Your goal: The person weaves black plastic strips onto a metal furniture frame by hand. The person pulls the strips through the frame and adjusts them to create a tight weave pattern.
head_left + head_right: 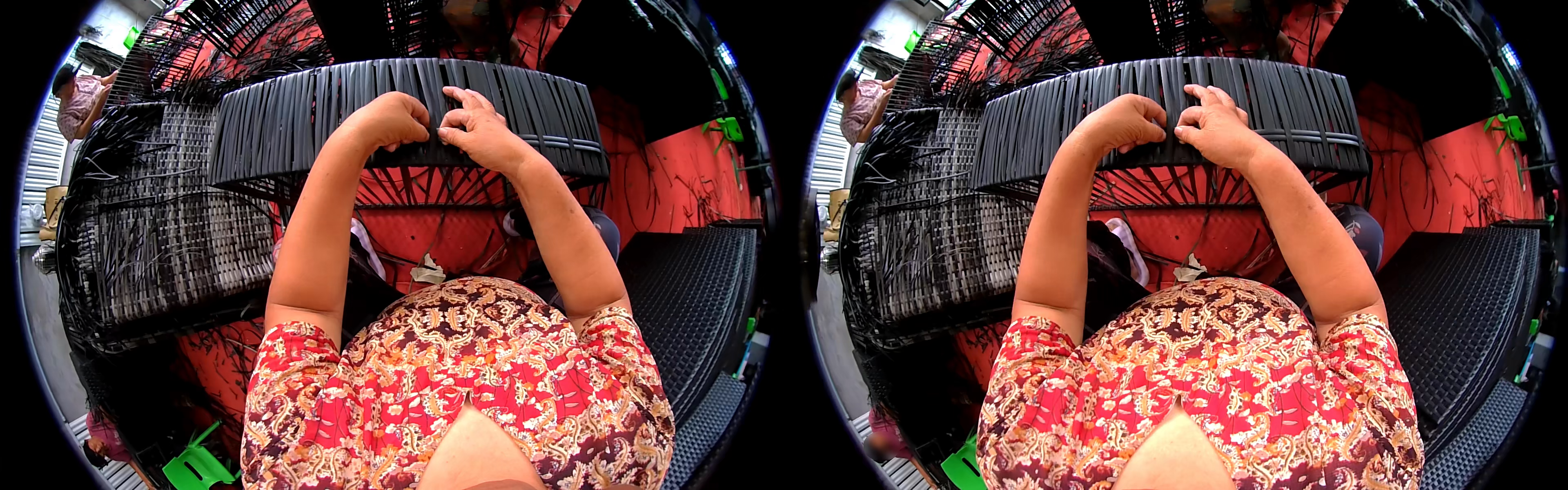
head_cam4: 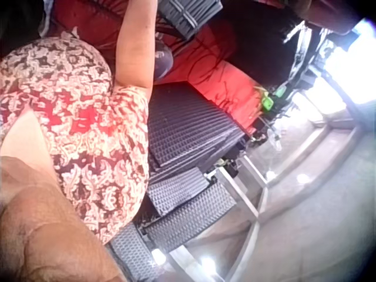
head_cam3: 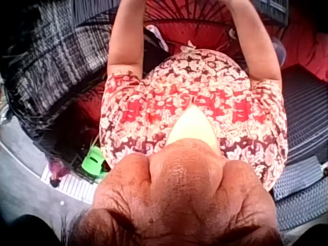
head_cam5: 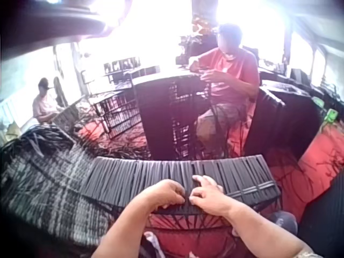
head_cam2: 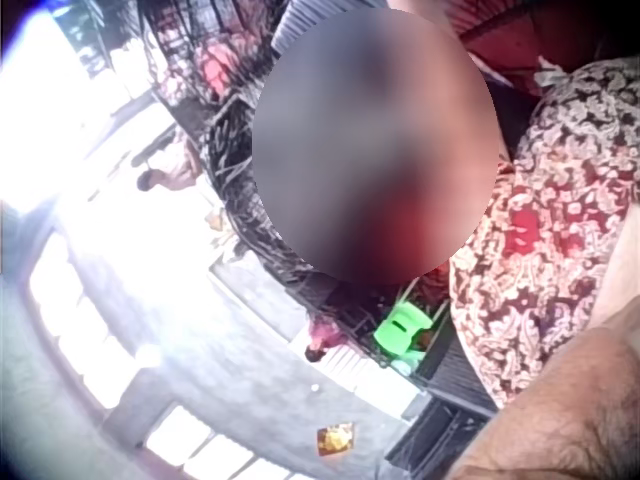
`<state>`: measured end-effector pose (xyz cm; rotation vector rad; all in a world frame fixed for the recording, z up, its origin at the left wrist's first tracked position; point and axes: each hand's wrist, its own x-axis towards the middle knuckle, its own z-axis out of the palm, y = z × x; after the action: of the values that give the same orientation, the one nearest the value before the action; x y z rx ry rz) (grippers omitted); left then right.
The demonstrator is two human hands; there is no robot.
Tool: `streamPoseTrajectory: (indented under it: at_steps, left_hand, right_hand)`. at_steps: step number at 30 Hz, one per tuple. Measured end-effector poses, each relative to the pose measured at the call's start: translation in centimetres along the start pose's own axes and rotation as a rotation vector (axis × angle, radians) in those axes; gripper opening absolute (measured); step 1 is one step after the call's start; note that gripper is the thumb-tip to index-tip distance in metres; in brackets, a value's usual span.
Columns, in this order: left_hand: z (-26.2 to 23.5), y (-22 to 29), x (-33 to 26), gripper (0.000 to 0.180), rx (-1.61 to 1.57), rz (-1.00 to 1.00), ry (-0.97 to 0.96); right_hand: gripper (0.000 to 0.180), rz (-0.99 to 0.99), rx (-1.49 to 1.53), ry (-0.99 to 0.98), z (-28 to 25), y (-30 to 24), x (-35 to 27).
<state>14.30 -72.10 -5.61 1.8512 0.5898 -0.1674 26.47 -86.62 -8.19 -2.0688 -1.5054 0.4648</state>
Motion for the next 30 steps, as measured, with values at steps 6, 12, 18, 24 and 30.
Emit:
streamPoseTrajectory:
  at_steps: [6, 12, 18, 24, 30]
  left_hand:
    - [-0.3, -0.6, 0.8, 0.012, -0.002, 0.010, -0.046]
    - [0.1, -0.7, 0.8, 0.012, -0.116, 0.035, -0.002]
    - [-0.1, -0.8, 0.4, 0.014, -0.096, 0.040, -0.013]
    - [-0.2, -0.5, 0.3, 0.014, -0.047, 0.044, -0.001]
    - [-0.8, -0.2, 1.9, 0.015, 0.015, 0.044, -0.027]
  right_hand:
    - [0.019, -0.003, -0.043, 0.045, 0.4, -0.5, -0.3]
    - [0.019, -0.016, -0.038, 0.107, 0.7, -0.3, -0.4]
    - [0.017, -0.077, -0.088, 0.181, 1.4, -0.6, -0.9]
    - [0.016, -0.165, -0.143, 0.169, 1.1, -0.3, -0.9]
    - [0.019, -0.170, -0.168, 0.256, 1.7, -0.2, -0.6]
